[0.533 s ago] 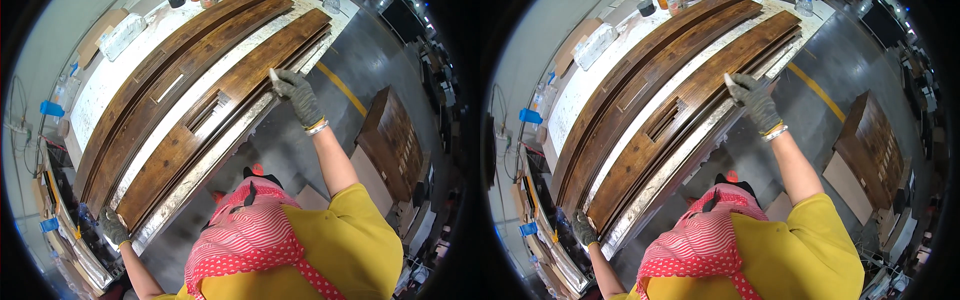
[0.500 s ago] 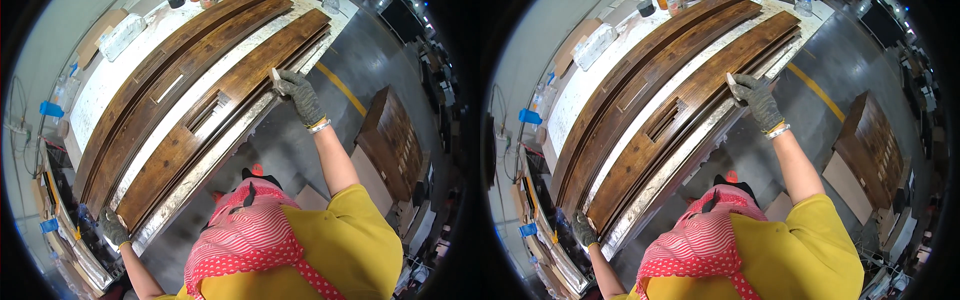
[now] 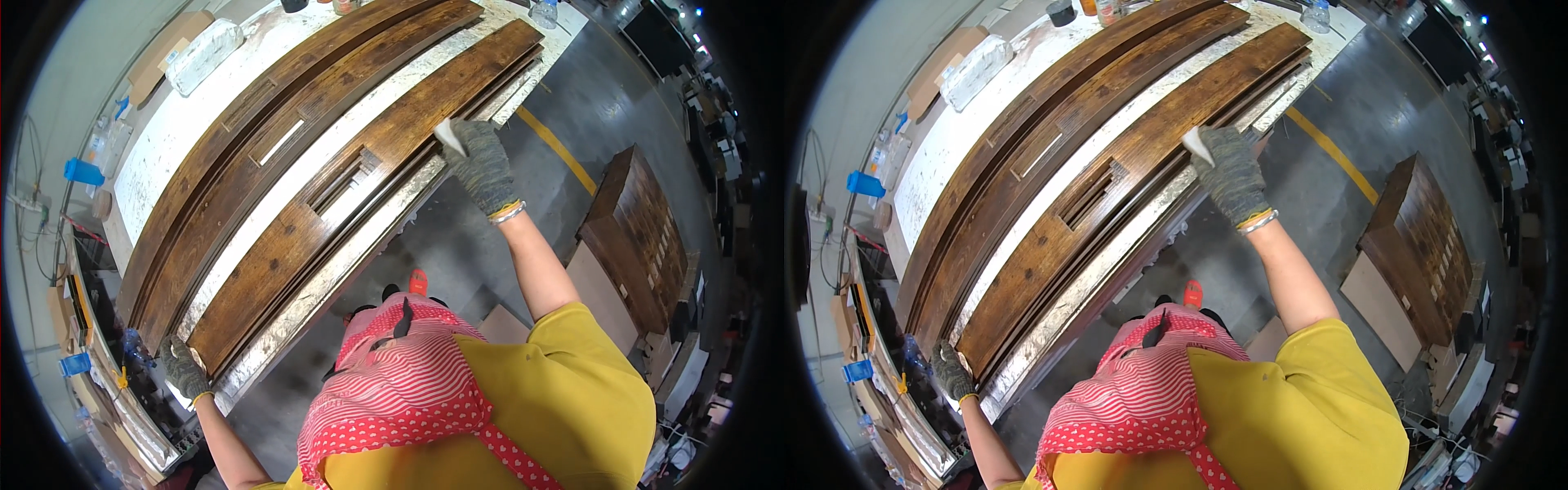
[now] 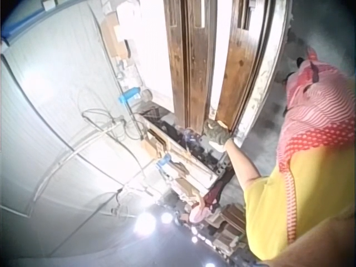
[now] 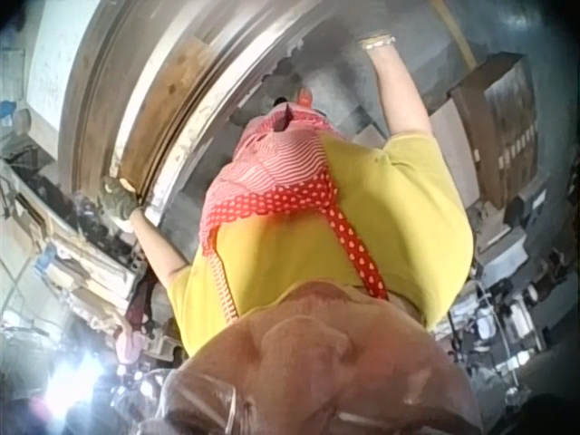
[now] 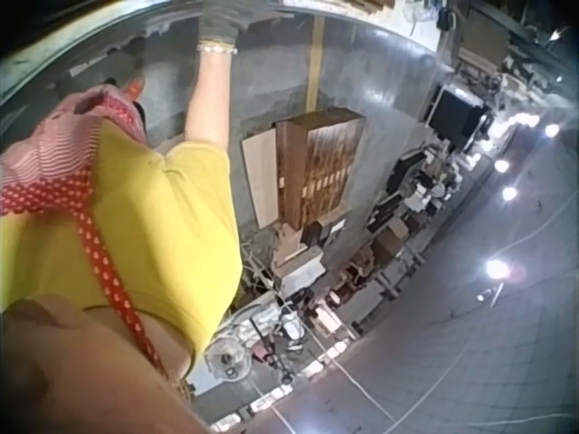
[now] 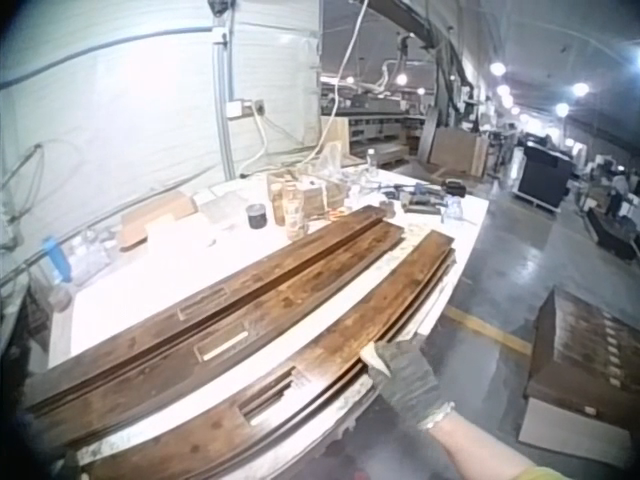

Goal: The person wipes long wooden planks using a small cloth, moving the cloth along the length and edges of each plank.

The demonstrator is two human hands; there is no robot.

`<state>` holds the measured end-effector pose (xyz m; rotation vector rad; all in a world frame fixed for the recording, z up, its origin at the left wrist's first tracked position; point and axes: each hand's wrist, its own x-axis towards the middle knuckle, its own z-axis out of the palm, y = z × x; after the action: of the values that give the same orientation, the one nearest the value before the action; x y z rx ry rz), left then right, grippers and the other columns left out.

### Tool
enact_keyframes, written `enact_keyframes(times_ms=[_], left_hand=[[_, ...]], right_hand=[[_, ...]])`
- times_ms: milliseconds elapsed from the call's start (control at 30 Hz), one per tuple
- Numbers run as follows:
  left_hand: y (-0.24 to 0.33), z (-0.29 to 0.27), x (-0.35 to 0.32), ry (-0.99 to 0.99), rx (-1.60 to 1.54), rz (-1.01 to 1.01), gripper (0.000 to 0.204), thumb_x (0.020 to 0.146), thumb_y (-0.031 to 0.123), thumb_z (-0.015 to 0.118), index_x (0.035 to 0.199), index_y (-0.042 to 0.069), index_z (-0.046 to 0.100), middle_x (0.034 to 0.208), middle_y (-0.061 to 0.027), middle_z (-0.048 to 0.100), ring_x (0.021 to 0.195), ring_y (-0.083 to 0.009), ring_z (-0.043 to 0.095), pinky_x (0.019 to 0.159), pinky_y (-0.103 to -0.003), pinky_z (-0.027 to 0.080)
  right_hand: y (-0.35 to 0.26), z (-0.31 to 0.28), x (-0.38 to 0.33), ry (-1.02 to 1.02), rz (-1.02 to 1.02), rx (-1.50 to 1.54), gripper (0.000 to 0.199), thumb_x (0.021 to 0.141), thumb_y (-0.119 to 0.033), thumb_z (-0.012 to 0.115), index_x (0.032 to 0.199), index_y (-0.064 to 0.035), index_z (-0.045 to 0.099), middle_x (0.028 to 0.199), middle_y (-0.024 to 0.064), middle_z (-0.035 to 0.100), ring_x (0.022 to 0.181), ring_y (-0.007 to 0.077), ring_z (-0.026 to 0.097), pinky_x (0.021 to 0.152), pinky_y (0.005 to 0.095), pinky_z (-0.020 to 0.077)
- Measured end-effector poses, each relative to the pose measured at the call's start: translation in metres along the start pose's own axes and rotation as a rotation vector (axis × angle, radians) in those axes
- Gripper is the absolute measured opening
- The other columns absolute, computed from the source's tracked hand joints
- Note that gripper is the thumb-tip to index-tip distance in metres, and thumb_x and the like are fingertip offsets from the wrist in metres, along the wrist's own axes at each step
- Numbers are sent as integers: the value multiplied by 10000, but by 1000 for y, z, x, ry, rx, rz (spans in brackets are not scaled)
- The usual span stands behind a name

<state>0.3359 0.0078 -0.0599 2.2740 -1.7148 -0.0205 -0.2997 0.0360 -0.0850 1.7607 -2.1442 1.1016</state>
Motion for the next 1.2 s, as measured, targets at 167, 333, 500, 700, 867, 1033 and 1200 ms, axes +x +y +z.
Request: enact_keyframes(times_ms=[167, 333, 500, 700, 867, 1033, 1200], left_hand=[[4, 1, 1, -15, -38, -79, 387, 977, 318, 510, 1231, 37, 593, 1256, -174, 606, 1145, -333, 571, 962, -386, 445], [-18, 6, 2, 37, 76, 106, 376, 961, 300, 537, 1222, 34, 594, 1244, -187, 606, 1157, -333, 561, 976, -391, 437], [-42, 17, 10, -26, 236, 175, 403, 902, 169, 584, 1296, 106, 534, 1353, -147, 520, 1212, -317, 523, 1004, -374, 448], [-20, 9, 4, 7, 85, 109, 337, 940, 247, 571, 1215, 55, 595, 1255, -153, 602, 1149, -311, 569, 966, -384, 452], [-35, -10, 3, -50, -264, 76, 356, 961, 317, 577, 1142, 16, 639, 1133, -145, 664, 1041, -271, 615, 917, -363, 457], [-81, -41, 9, -112, -303, -21, 362, 953, 292, 602, 1169, 1, 612, 1070, -109, 658, 986, -220, 598, 899, -337, 461], [-110, -36, 6, -150, -219, 107, 309, 943, 260, 606, 1091, -10, 623, 1025, -130, 652, 947, -245, 598, 881, -358, 458]], right_hand=[[-50, 5, -27, -85, -234, 15, 464, 820, -213, 694, 1239, -39, 595, 1153, 178, 627, 1107, 354, 574, 990, 448, 455], [-38, 2, -12, -103, -108, 132, 464, 813, -216, 696, 1230, -35, 601, 1167, 191, 618, 1103, 364, 570, 981, 450, 454], [-62, 7, -17, -168, -110, 67, 412, 828, -219, 677, 1194, -39, 617, 1087, 188, 639, 1034, 359, 593, 919, 453, 482], [-141, 30, -70, -206, -400, 193, 412, 806, -267, 756, 1127, -31, 651, 1053, 163, 653, 979, 338, 624, 893, 436, 502], [-121, 18, -45, -125, -103, 144, 402, 824, -199, 698, 1176, -24, 618, 1111, 184, 631, 1044, 359, 587, 937, 472, 469], [-151, 37, -72, -101, -194, 53, 399, 838, -225, 687, 1172, -18, 619, 1089, 188, 629, 1024, 363, 592, 920, 465, 477], [-238, 49, -106, -244, -244, 318, 410, 789, -266, 756, 1105, -25, 656, 1058, 178, 632, 987, 335, 615, 848, 417, 517]])
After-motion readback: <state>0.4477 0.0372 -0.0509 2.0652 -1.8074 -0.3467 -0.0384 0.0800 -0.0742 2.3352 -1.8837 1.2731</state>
